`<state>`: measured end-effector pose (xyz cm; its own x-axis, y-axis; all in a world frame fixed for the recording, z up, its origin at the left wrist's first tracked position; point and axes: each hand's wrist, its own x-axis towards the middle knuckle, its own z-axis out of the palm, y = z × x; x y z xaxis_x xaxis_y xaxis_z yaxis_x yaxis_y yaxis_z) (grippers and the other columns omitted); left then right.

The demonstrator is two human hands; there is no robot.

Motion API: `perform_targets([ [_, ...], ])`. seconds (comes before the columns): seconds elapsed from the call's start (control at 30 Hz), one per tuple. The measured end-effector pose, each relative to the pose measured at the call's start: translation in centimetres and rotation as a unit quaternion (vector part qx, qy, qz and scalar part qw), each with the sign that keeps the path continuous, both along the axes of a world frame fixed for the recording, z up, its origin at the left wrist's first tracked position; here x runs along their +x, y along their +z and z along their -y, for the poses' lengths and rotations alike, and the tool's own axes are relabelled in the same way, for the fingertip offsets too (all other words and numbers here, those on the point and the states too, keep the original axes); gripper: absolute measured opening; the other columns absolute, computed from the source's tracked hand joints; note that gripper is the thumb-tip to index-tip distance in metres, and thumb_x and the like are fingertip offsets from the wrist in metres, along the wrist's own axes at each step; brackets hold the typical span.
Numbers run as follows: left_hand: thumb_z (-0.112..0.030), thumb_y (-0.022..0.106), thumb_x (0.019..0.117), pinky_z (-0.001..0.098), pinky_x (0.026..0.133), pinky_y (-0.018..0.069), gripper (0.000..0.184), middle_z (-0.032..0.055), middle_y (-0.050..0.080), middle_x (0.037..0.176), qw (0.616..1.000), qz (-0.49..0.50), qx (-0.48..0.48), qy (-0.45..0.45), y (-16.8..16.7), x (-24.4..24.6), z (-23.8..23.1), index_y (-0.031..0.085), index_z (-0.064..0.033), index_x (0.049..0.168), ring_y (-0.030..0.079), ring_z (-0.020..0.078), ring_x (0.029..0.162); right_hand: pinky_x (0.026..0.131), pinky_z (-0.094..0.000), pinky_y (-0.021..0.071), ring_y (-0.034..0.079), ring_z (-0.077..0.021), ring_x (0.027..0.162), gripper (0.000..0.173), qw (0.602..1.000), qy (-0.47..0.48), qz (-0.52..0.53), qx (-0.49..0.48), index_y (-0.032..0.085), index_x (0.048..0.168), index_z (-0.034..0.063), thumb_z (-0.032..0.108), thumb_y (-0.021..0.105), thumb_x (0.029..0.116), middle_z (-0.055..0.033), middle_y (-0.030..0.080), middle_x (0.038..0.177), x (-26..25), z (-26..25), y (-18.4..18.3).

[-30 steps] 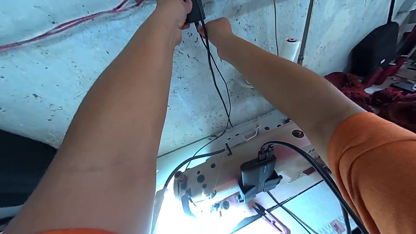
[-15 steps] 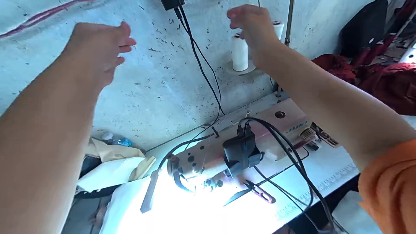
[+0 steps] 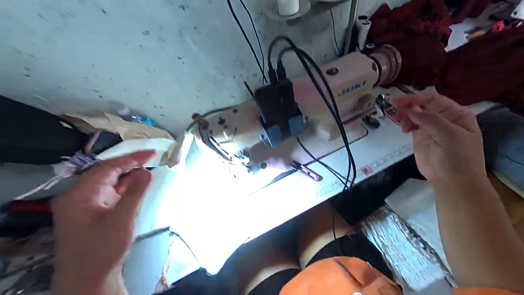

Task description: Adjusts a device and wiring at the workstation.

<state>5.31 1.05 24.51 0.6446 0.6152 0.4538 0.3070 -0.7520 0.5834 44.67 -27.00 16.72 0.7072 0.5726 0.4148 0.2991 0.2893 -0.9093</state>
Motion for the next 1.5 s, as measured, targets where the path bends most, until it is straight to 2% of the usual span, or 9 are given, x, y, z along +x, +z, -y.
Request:
perform_targets([
  [0.17,-0.022,0.057,0.1007,0.0302,0.101,0.0540,0.032,0.0054,0.072,0.123,0.994,0.015,-0.105,-0.010,-7.4,-0.1,7.8,0.069,0.0009,0.119,0.066,0.0075,0.115,0.075,-0.0214,0.0544,0.065,-0.0035,0.082,0.023,0.995,-0.021,-0.063,-0.077,0.074,0.102,0.0141,0.017,0.051,0.1016,0.0062,0.072,0.095,-3.5,5.7,-6.2],
  [0.37,-0.024,0.059,0.0997,0.0285,0.100,0.0547,0.030,0.0041,0.075,0.117,0.975,0.011,-0.218,-0.041,-14.5,0.9,12.2,0.073,-0.0035,0.117,0.068,0.0074,0.112,0.073,-0.0233,0.0556,0.065,-0.0044,0.077,0.023,0.986,0.023,-0.038,-0.160,0.072,0.102,0.0041,0.014,0.052,0.0997,0.0027,0.071,0.088,-8.3,5.8,-9.6],
  [0.53,-0.026,0.059,0.0996,0.0259,0.100,0.0543,0.031,0.0028,0.076,0.115,0.971,-0.001,-0.238,-0.035,-16.1,0.1,13.3,0.073,-0.0053,0.116,0.069,0.0050,0.111,0.068,-0.0167,0.0546,0.065,-0.0010,0.073,0.021,0.991,0.020,0.022,-0.129,0.073,0.100,0.0076,0.015,0.054,0.0996,0.0058,0.071,0.083,-9.3,4.0,-8.3],
  [0.67,-0.026,0.059,0.0997,0.0265,0.102,0.0543,0.030,0.0029,0.076,0.114,0.973,0.000,-0.229,-0.018,-15.8,-0.7,12.6,0.074,-0.0049,0.116,0.069,0.0054,0.112,0.074,-0.0192,0.0558,0.065,0.0009,0.079,0.027,0.981,-0.037,0.190,-0.034,0.072,0.099,0.0039,0.021,0.052,0.1042,0.0036,0.072,0.090,-8.0,2.4,-3.3],
  [0.83,-0.020,0.060,0.0993,0.0288,0.101,0.0547,0.026,0.0055,0.076,0.113,0.990,0.025,-0.134,-0.022,-12.1,-1.1,9.8,0.074,-0.0027,0.112,0.070,0.0071,0.110,0.082,-0.0399,0.0534,0.065,-0.0200,0.094,0.031,0.857,-0.053,0.512,-0.010,0.074,0.111,0.0030,0.025,0.053,0.1041,-0.0121,0.071,0.101,-6.6,-2.5,7.9],
  [0.97,-0.021,0.060,0.0996,0.0289,0.099,0.0537,0.027,0.0064,0.075,0.111,0.993,0.021,-0.106,0.043,-9.0,-2.1,6.9,0.073,-0.0027,0.114,0.069,0.0085,0.108,0.088,-0.0632,0.0493,0.066,-0.0450,0.107,0.029,0.680,0.039,0.727,-0.082,0.072,0.115,0.0010,0.008,0.049,0.0991,-0.0210,0.070,0.112,-6.0,-11.7,14.6],
  [1.07,-0.022,0.059,0.0992,0.0283,0.101,0.0526,0.026,0.0054,0.075,0.112,0.992,0.012,-0.104,0.069,-8.9,-3.5,5.1,0.072,-0.0025,0.112,0.068,0.0078,0.110,0.093,-0.0606,0.0506,0.068,-0.0424,0.103,0.020,0.560,0.068,0.800,-0.206,0.076,0.103,0.0026,-0.007,0.072,0.0859,-0.0186,0.073,0.103,-5.3,-17.3,16.4],
  [1.17,-0.018,0.061,0.0973,0.0264,0.099,0.0540,0.023,0.0051,0.075,0.109,0.991,0.016,-0.103,0.083,-9.9,-5.0,3.7,0.072,-0.0012,0.109,0.069,0.0063,0.107,0.092,-0.0526,0.0512,0.070,-0.0337,0.093,0.011,0.463,0.072,0.815,-0.340,0.076,0.092,0.0057,-0.003,0.076,0.0846,-0.0129,0.073,0.091,-5.6,-19.5,16.6],
  [1.5,-0.015,0.060,0.1029,0.0481,0.095,0.0558,0.023,0.0165,0.074,0.106,0.984,-0.057,-0.055,0.159,-7.0,-6.2,-8.6,0.071,0.0023,0.113,0.071,0.0265,0.101,0.090,-0.0487,0.0523,0.069,-0.0281,0.086,0.008,0.427,0.133,0.812,-0.375,0.074,0.082,0.0104,0.007,0.081,0.0833,-0.0071,0.070,0.082,-4.4,-20.5,16.5],
])
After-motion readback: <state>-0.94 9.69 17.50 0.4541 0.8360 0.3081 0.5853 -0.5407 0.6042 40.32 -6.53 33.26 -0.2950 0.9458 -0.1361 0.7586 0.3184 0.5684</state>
